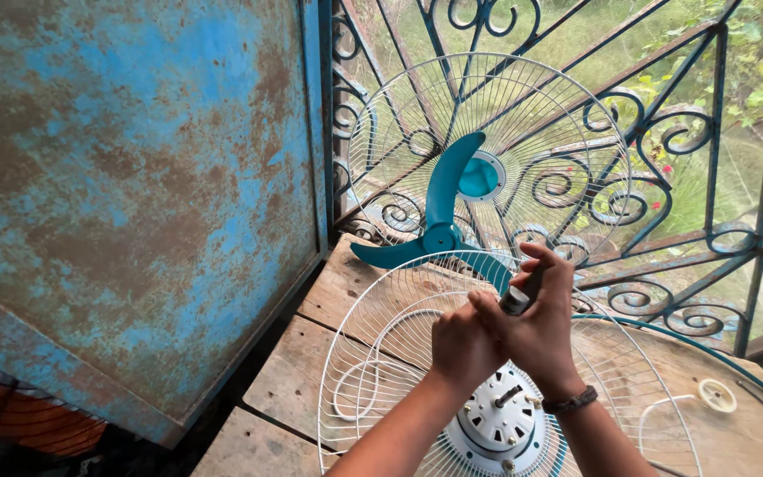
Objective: The person uses pliers to tighten screws on the central hub of a disassembled fan cage. They then use their hands to adjust the hub and place a small plastic cap over the center.
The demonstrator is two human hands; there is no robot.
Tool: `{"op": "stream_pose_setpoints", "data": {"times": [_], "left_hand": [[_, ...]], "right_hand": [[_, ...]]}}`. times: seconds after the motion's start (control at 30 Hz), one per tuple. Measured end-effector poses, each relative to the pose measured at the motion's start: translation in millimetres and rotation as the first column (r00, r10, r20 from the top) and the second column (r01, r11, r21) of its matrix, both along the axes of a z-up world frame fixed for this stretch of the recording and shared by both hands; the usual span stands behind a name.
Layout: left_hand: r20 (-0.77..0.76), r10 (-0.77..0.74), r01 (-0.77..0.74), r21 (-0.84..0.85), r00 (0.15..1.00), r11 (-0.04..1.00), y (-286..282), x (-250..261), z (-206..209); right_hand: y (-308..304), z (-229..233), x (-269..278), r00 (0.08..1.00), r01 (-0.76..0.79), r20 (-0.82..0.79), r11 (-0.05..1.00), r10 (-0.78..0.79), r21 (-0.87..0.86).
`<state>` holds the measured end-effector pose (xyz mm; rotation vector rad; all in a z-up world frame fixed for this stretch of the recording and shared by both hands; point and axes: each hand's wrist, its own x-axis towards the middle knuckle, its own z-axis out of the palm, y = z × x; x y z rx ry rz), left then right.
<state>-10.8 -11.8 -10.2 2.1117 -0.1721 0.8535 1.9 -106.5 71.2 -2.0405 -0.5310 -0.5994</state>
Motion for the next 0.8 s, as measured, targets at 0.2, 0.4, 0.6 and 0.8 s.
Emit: {"op": "stream_pose_setpoints", "data": {"times": [0.2,0.4,0.6,0.8], "left_hand": [[-0.034,-0.31,0.308,-0.054,0.95,0.95,21,7,15],[-0.346,-0.656,0.54,-0.379,0.67,0.751,38,15,44],[-0.291,-0.218,0.225,-0.009,0.932,0.974,29,0,56],[-0.127,-0.144,0.141,-0.033,0.981,0.989,10,-5,36]], "right_hand": [[-14,5,14,0.908,-0.401,-0.105,0.914,0.406,0.068],[-21,16,23,0.714,-0.606,-0.29,0.77,0.637,0.2],[-8,18,24,0.696,-0.581,-0.292,0.754,0.655,0.306],[-24,7,33,0.765,-0.247,-0.371,0.772,0.526,0.586]]}}
